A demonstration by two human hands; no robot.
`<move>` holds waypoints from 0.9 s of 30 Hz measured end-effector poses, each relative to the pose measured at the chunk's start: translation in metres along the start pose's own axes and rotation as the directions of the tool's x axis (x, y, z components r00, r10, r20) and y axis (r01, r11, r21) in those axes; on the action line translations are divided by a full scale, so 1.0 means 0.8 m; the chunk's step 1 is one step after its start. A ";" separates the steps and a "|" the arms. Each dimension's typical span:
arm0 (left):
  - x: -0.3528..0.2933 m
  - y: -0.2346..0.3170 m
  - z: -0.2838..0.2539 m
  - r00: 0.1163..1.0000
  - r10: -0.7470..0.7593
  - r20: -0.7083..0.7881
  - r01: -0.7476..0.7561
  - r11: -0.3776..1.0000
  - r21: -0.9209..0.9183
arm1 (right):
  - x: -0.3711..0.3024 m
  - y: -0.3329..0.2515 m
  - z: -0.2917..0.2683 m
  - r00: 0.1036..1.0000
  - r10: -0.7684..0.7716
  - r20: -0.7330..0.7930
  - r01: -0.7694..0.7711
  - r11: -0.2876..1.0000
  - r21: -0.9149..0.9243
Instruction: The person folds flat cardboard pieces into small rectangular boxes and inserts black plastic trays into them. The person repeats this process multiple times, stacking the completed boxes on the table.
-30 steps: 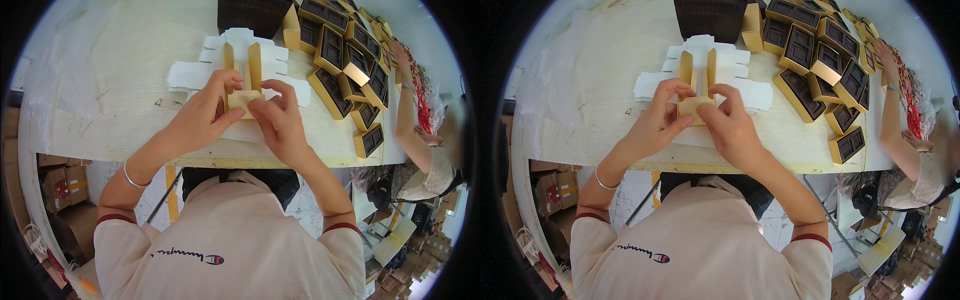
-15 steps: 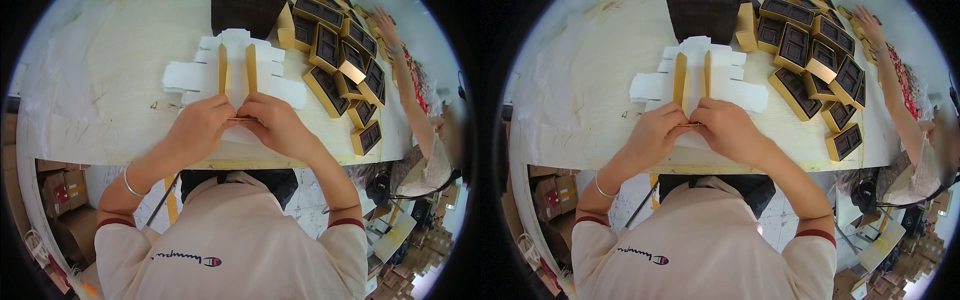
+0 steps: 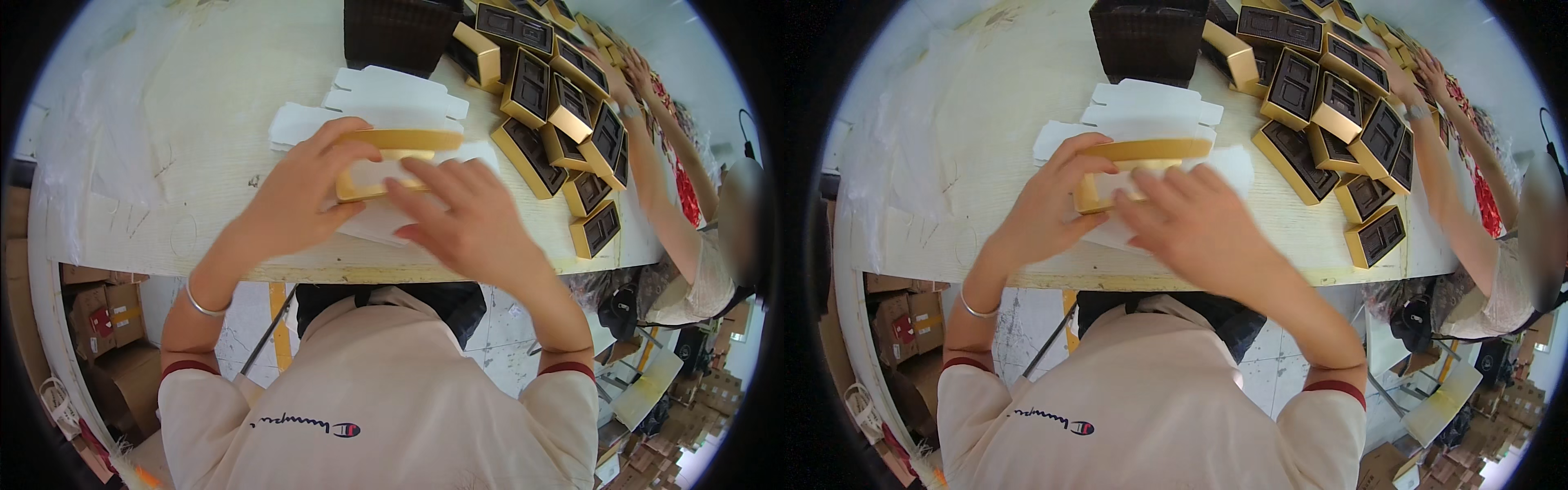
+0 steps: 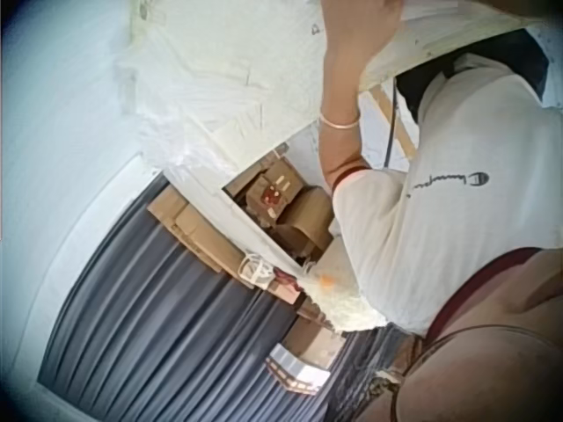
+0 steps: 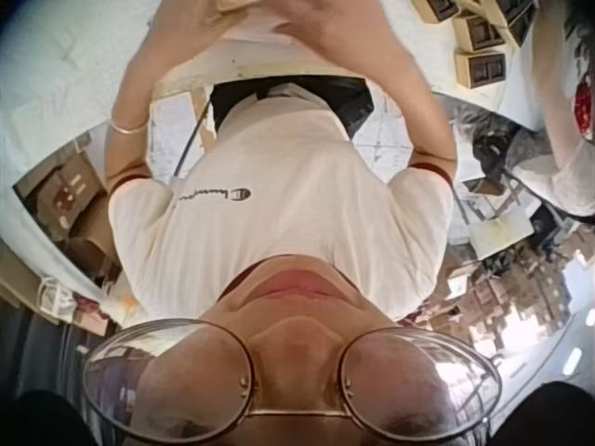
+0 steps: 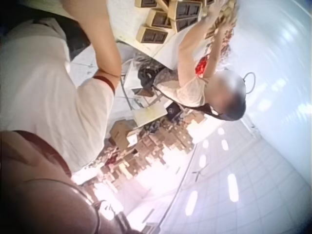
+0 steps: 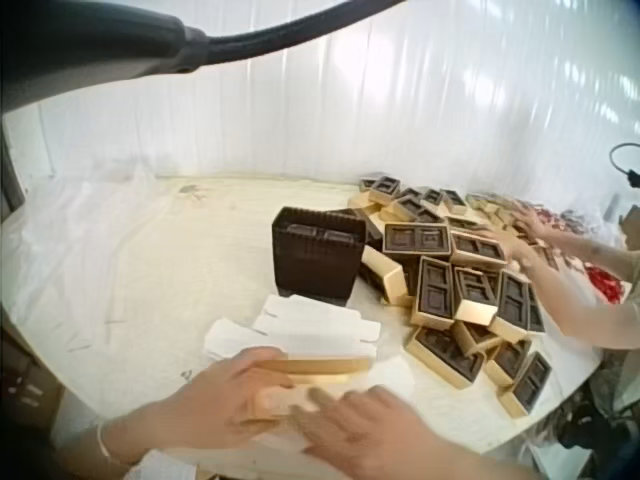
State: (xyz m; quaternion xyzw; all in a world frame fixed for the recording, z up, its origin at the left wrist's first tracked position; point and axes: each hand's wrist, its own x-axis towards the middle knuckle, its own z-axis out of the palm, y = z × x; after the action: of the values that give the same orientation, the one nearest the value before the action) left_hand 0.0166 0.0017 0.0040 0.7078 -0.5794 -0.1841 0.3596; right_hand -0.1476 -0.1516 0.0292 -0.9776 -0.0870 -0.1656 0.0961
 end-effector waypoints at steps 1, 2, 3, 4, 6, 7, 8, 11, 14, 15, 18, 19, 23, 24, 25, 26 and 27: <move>-0.001 -0.008 -0.010 0.999 0.001 0.036 0.001 0.998 -0.057 | -0.007 0.014 -0.008 0.999 0.021 -0.026 -0.021 1.000 0.002; -0.003 -0.016 -0.020 0.998 0.003 0.070 0.005 0.994 -0.112 | -0.014 0.026 -0.015 0.998 0.040 -0.053 -0.040 0.999 0.005; -0.001 -0.022 -0.030 0.994 0.013 0.107 0.005 0.985 -0.170 | -0.023 0.036 -0.019 0.998 0.056 -0.034 -0.055 0.998 0.039; 0.001 -0.026 -0.039 0.984 0.044 0.174 -0.013 0.984 -0.177 | -0.033 0.046 -0.016 0.998 0.069 -0.013 -0.068 0.995 0.071; 0.006 -0.030 -0.036 0.992 0.074 0.101 -0.090 0.982 0.165 | -0.043 0.058 0.006 0.998 0.054 -0.023 -0.049 0.984 0.171; 0.009 -0.031 -0.032 0.992 0.102 0.071 -0.120 0.937 0.328 | -0.047 0.055 0.020 0.996 0.081 -0.046 -0.074 0.986 0.148; 0.011 -0.022 -0.027 0.990 0.144 0.008 -0.132 0.884 0.448 | -0.049 0.048 0.033 0.992 0.108 -0.069 -0.099 0.987 0.125; 0.003 0.015 -0.001 0.973 0.224 -0.046 -0.153 0.787 0.598 | -0.042 0.033 0.043 0.981 0.128 -0.143 -0.110 0.986 0.122; -0.014 0.008 0.026 0.974 0.224 0.014 -0.211 0.893 0.398 | -0.034 0.019 0.028 0.993 0.119 -0.024 -0.108 0.958 0.267; -0.015 0.004 0.024 0.973 0.229 0.037 -0.226 0.902 0.368 | -0.031 0.020 0.018 0.996 0.083 0.032 -0.088 0.956 0.281; -0.011 -0.013 0.010 0.966 0.237 0.100 -0.255 0.937 0.238 | -0.024 0.036 0.007 0.991 0.006 0.133 -0.042 0.962 0.268; -0.008 -0.017 0.006 0.965 0.236 0.117 -0.254 0.952 0.170 | -0.020 0.044 0.006 0.988 -0.012 0.156 -0.028 0.967 0.254; -0.004 -0.019 0.006 0.963 0.247 0.103 -0.256 0.963 0.085 | -0.009 0.060 0.024 0.993 -0.081 0.082 0.046 0.932 0.361; -0.005 -0.020 0.010 0.979 0.192 0.070 -0.196 0.979 0.064 | -0.007 0.057 0.027 0.997 -0.039 0.066 0.009 0.914 0.405; -0.007 -0.020 0.016 0.990 0.134 0.040 -0.136 0.990 0.041 | -0.006 0.053 0.031 0.999 0.005 0.051 -0.027 0.893 0.449; -0.008 -0.017 0.021 0.997 0.076 0.010 -0.076 0.997 0.016 | -0.004 0.049 0.035 0.998 0.049 0.038 -0.062 0.869 0.491; -0.006 -0.009 0.025 0.999 0.038 -0.015 -0.038 0.999 0.008 | -0.003 0.044 0.040 0.997 0.076 0.029 -0.081 0.859 0.505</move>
State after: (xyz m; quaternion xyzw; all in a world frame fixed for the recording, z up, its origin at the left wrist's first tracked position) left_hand 0.0068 0.0012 -0.0160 0.6994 -0.5906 -0.1696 0.3649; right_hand -0.1331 -0.1792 -0.0069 -0.9217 -0.0879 -0.1291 0.3551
